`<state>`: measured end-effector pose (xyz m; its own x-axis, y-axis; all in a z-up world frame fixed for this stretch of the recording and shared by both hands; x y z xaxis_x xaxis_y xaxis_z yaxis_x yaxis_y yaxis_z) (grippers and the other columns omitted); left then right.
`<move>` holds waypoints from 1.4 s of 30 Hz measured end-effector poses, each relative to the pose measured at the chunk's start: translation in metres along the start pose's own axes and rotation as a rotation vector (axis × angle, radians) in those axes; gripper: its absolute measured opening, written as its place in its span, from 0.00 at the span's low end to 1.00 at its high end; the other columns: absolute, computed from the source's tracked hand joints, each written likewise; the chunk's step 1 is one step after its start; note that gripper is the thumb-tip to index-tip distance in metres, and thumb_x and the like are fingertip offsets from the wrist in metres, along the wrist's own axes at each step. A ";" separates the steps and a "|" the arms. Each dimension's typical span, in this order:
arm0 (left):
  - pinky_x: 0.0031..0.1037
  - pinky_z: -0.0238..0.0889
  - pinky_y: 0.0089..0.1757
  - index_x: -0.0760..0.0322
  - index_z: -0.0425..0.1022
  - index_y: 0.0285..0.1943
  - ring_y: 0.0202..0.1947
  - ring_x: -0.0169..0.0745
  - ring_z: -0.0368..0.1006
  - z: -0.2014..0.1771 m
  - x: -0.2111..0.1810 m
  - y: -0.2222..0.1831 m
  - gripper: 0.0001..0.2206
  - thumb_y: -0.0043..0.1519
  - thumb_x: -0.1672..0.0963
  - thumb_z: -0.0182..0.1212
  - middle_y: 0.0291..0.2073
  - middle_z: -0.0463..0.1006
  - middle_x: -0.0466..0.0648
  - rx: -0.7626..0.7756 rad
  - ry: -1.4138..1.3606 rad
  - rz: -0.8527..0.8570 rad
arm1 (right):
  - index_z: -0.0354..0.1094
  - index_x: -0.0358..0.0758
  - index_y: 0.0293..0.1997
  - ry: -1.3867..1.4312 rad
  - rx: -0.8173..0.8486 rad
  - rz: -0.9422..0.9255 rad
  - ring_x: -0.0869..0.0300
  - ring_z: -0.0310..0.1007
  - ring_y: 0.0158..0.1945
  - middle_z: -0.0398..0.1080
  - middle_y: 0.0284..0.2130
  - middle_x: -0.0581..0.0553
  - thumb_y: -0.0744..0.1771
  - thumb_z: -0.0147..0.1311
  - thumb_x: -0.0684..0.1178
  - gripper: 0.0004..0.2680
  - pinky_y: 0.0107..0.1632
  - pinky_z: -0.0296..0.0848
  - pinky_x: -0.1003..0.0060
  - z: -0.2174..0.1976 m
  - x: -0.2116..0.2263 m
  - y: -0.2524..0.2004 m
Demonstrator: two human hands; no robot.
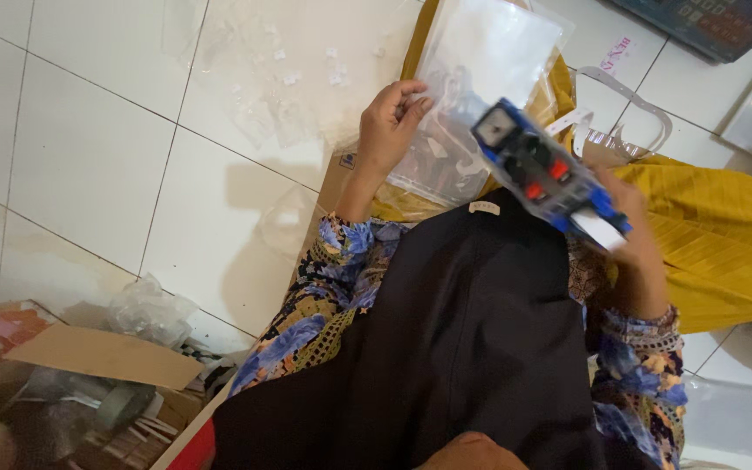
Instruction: The person uses a handheld labeling tool to apply stickers onto small plastic bags. The person holds each bag by hand and presses the tool against it to apply the label, repeating this while sitting on the floor.
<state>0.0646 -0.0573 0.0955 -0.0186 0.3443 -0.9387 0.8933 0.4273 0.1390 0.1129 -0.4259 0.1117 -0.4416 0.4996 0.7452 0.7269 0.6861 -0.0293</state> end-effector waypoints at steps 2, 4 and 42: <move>0.21 0.74 0.38 0.67 0.78 0.52 0.35 0.27 0.77 0.000 -0.001 0.001 0.11 0.65 0.57 0.67 0.39 0.82 0.46 -0.002 -0.025 0.003 | 0.67 0.39 0.58 -0.115 0.054 0.044 0.42 0.78 0.40 0.75 0.38 0.34 0.59 0.61 0.54 0.23 0.45 0.76 0.49 0.000 0.008 0.015; 0.22 0.74 0.38 0.67 0.77 0.52 0.35 0.28 0.78 0.000 -0.001 0.002 0.10 0.64 0.58 0.67 0.39 0.82 0.47 -0.002 -0.024 -0.016 | 0.69 0.42 0.56 -0.272 0.116 0.116 0.41 0.78 0.39 0.76 0.35 0.34 0.59 0.62 0.55 0.21 0.43 0.75 0.48 0.001 0.020 0.026; 0.26 0.72 0.45 0.64 0.75 0.55 0.45 0.36 0.73 0.001 0.019 -0.023 0.19 0.58 0.58 0.76 0.49 0.72 0.47 -0.139 0.073 0.032 | 0.68 0.39 0.53 0.129 -0.121 0.140 0.44 0.76 0.44 0.75 0.40 0.37 0.58 0.65 0.49 0.20 0.45 0.74 0.53 -0.002 0.007 -0.031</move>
<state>0.0436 -0.0615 0.0741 -0.0282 0.4171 -0.9084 0.8234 0.5250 0.2155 0.0889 -0.4448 0.1192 -0.2664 0.5088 0.8187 0.8377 0.5423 -0.0645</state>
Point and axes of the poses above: each hand's wrist, its own y-axis towards the middle knuckle, its own z-axis out of the palm, x = y × z, the point moved 5 cm from there along y, towards the middle knuckle
